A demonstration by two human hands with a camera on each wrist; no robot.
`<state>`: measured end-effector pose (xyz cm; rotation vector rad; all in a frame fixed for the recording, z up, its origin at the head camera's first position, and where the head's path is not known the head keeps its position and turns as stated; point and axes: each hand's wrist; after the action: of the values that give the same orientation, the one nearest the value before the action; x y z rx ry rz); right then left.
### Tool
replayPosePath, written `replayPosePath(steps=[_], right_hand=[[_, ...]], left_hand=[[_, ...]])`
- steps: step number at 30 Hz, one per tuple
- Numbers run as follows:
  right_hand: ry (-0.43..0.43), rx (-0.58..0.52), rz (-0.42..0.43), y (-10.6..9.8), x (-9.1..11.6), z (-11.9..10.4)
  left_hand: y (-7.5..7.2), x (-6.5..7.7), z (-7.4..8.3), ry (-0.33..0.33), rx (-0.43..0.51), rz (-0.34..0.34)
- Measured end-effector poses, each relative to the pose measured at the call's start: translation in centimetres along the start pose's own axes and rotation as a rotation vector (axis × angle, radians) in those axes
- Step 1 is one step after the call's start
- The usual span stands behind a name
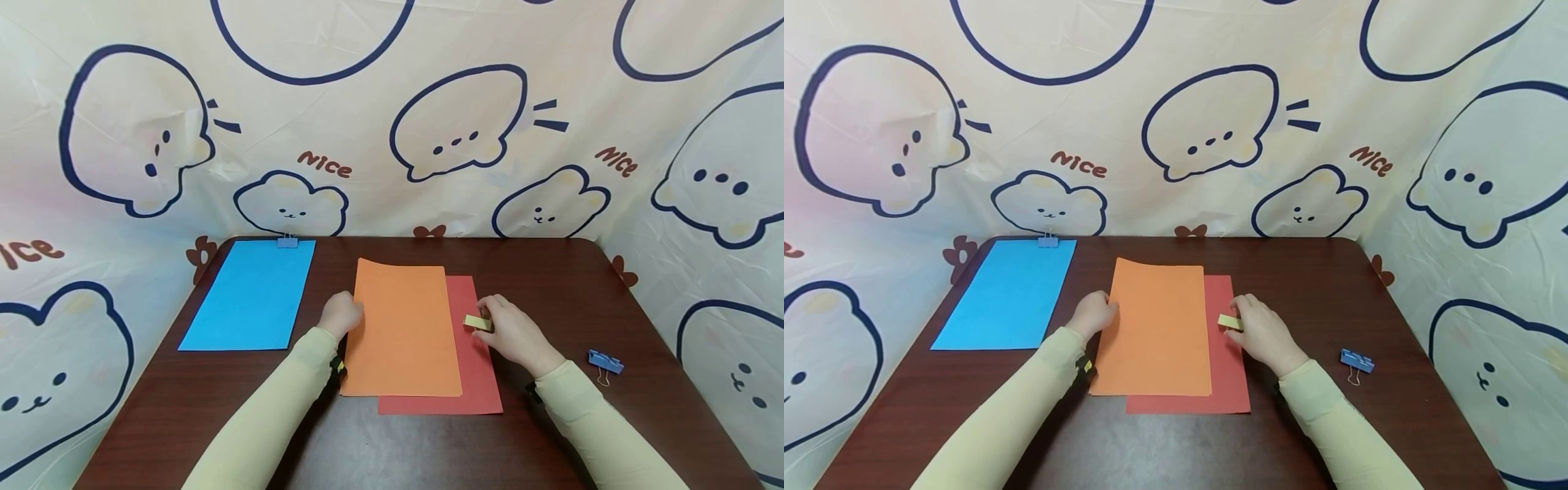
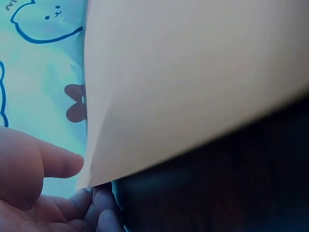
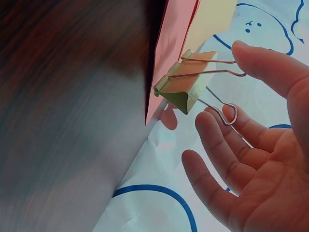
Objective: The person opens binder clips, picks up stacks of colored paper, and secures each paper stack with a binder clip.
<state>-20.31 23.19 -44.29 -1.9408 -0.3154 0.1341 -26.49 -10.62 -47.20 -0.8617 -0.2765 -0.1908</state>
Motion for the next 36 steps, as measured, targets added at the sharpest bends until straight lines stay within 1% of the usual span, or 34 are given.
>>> replayPosePath(steps=[7, 13, 17, 20, 28, 32, 36], right_hand=[[-0.001, -0.006, -0.013, -0.1, -0.1, 0.0], [-0.017, 0.0, 0.007, -0.1, 0.0, 0.1], [-0.019, -0.004, 0.019, -0.1, 0.1, 0.1], [-0.015, -0.012, 0.023, -0.1, 0.1, 0.1], [-0.003, -0.032, 0.033, 0.0, 0.0, 0.2], [-0.001, -0.04, 0.037, 0.0, -0.1, 0.1], [-0.006, -0.04, 0.046, 0.0, 0.0, 0.1]], left_hand=[[-0.3, -0.1, 0.0, -0.001, 0.021, -0.003], [-0.4, -0.2, -0.2, -0.019, 0.045, 0.0], [-0.5, -0.2, -0.3, -0.002, 0.042, 0.01], [-0.5, -0.1, -0.5, 0.006, 0.058, 0.021], [-0.6, 0.1, -0.7, 0.003, 0.103, 0.059], [-0.7, 0.1, -0.9, -0.005, 0.121, 0.066], [-0.8, 0.0, -1.2, 0.002, 0.132, 0.066]])
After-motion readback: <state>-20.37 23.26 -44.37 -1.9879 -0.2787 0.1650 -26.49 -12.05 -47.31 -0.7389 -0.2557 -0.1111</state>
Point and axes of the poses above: each hand's wrist, its own x-axis away from the middle knuckle, its own y-axis out of the palm, z = x × y, and after that the axes turned 6 degrees about -z, right-handed
